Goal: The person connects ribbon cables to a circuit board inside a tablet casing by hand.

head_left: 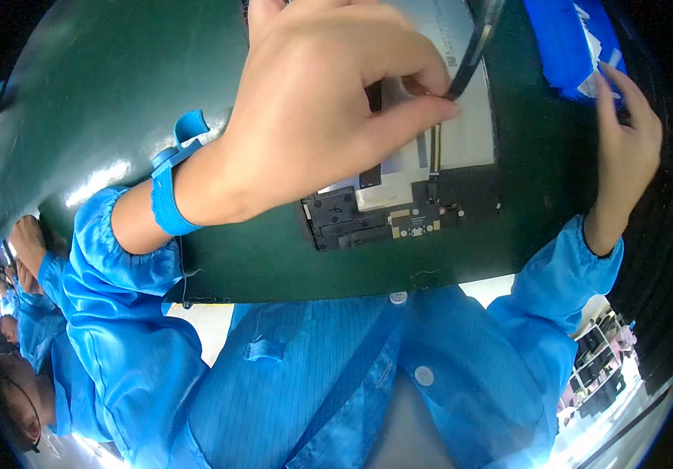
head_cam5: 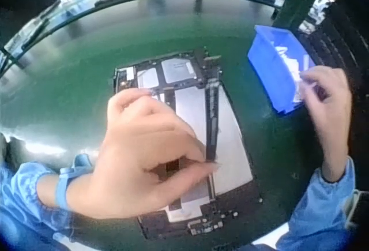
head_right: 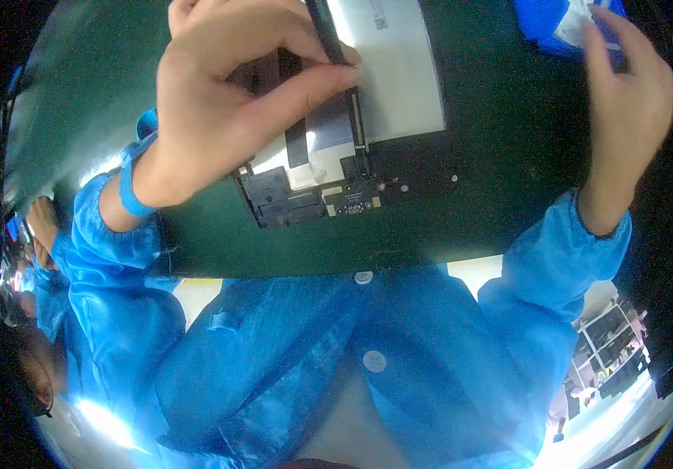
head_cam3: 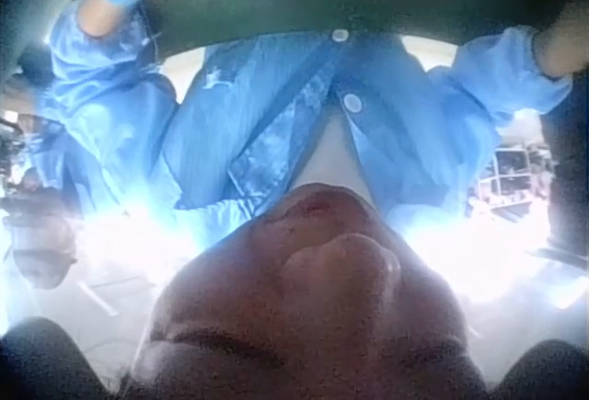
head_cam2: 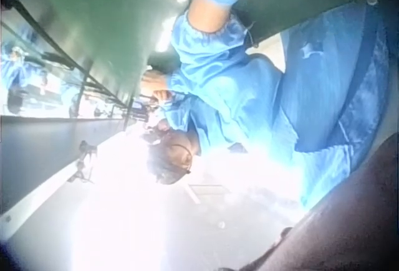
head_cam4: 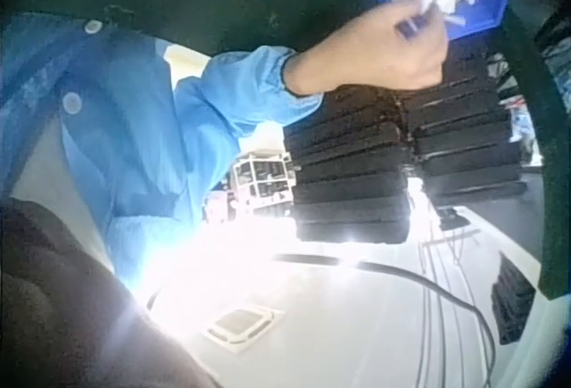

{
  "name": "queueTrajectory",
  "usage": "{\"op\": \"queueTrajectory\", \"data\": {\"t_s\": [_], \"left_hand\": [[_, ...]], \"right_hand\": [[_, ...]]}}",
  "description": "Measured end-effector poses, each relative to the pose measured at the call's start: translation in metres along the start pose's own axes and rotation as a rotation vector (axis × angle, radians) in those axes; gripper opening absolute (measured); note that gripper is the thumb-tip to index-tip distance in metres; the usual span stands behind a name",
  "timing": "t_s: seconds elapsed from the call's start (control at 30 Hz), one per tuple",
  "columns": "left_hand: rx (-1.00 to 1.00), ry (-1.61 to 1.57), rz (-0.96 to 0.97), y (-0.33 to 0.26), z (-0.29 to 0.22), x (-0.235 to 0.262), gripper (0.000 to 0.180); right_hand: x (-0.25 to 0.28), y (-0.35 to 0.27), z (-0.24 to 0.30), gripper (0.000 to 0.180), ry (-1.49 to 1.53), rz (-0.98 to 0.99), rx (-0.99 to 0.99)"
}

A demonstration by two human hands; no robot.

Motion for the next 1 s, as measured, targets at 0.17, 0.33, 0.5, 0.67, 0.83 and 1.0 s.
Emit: {"op": "queueTrajectory", "data": {"t_s": [0.17,0.33,0.5,0.67,0.83,1.0], "left_hand": [[-0.348,0.017,-0.371,-0.024,0.03,-0.029,0.011],[0.416,-0.129,0.206,-0.006,0.004,-0.003,0.012],[0.411,-0.123,0.214,-0.002,0.003,-0.003,0.013],[0.46,-0.134,0.262,-0.004,0.007,-0.006,0.014],[0.497,-0.149,0.351,-0.002,0.01,-0.006,0.014],[0.481,-0.117,0.336,-0.003,0.01,-0.007,0.014]], "right_hand": [[0.022,-0.008,0.044,0.02,0.225,-0.128,0.203],[0.028,-0.059,0.121,0.025,0.716,0.216,0.397],[0.03,-0.065,0.124,0.028,0.733,0.197,0.378],[0.031,-0.065,0.123,0.028,0.766,0.346,0.347],[0.027,-0.068,0.124,0.029,0.79,0.376,0.333],[0.028,-0.066,0.126,0.028,0.748,0.397,0.376]]}}
Point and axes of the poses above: each hand's wrist, its own y-axis towards the middle knuckle, its own x-axis out of the back of the hand, z = x × y, the point moved 3 cm from there along y, towards the middle knuckle, and after that the axes turned 4 degrees about -x, right-handed, at the moved point
